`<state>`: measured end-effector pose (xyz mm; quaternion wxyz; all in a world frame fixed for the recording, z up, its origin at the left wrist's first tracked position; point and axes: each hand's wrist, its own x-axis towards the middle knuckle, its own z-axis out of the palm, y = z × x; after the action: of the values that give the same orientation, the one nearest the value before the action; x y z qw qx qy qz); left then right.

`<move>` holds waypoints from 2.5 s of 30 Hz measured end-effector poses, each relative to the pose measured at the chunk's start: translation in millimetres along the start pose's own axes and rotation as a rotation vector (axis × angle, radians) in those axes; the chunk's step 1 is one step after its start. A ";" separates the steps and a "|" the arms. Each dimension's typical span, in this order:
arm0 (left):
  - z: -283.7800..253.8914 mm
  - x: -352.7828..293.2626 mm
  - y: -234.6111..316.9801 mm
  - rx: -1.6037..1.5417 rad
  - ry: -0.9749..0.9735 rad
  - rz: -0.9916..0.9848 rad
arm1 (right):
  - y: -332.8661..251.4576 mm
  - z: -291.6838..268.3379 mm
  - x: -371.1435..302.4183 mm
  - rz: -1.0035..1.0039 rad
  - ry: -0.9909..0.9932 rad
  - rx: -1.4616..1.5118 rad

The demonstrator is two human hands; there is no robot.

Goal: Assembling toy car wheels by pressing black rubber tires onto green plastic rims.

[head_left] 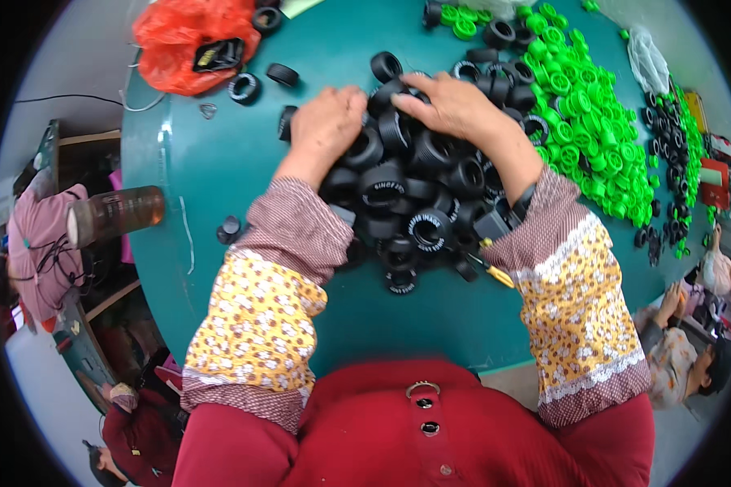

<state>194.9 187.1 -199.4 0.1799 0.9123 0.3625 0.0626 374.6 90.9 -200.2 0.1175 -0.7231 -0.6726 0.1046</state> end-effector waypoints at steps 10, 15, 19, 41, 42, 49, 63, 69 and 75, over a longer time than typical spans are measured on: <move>-30.9 -19.1 -39.3 -0.268 0.140 0.193 | -26.6 -71.0 -112.7 0.109 0.389 0.071; -43.2 -6.3 -112.7 -0.112 0.263 0.026 | -7.7 -20.5 -278.2 0.489 0.360 0.030; -27.2 22.3 -157.3 0.058 0.190 0.003 | -13.9 19.5 -349.9 0.730 0.265 0.006; -57.7 -272.7 -93.7 -0.166 -0.253 -0.045 | -14.8 84.7 -325.3 1.023 0.408 -0.211; -57.8 -284.4 -94.4 -0.154 -0.236 -0.039 | -16.3 81.9 -323.5 1.019 0.429 -0.203; -101.8 -204.1 -114.2 -0.003 -0.126 0.022 | -18.0 87.4 -327.7 1.034 0.413 -0.227; -88.6 154.4 -117.7 0.343 0.093 0.336 | -25.0 69.7 -326.1 1.029 0.328 -0.187; -75.3 184.0 -116.1 0.693 0.003 0.038 | -27.4 69.0 -321.0 1.032 0.302 -0.161; -80.8 196.5 -134.0 0.781 -0.105 0.135 | -28.8 68.1 -319.6 1.034 0.297 -0.159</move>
<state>232.8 434.5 -177.6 -0.1668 0.9357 0.2887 -0.1149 302.7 -223.9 -258.2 0.0894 -0.9734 -0.2111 -0.0057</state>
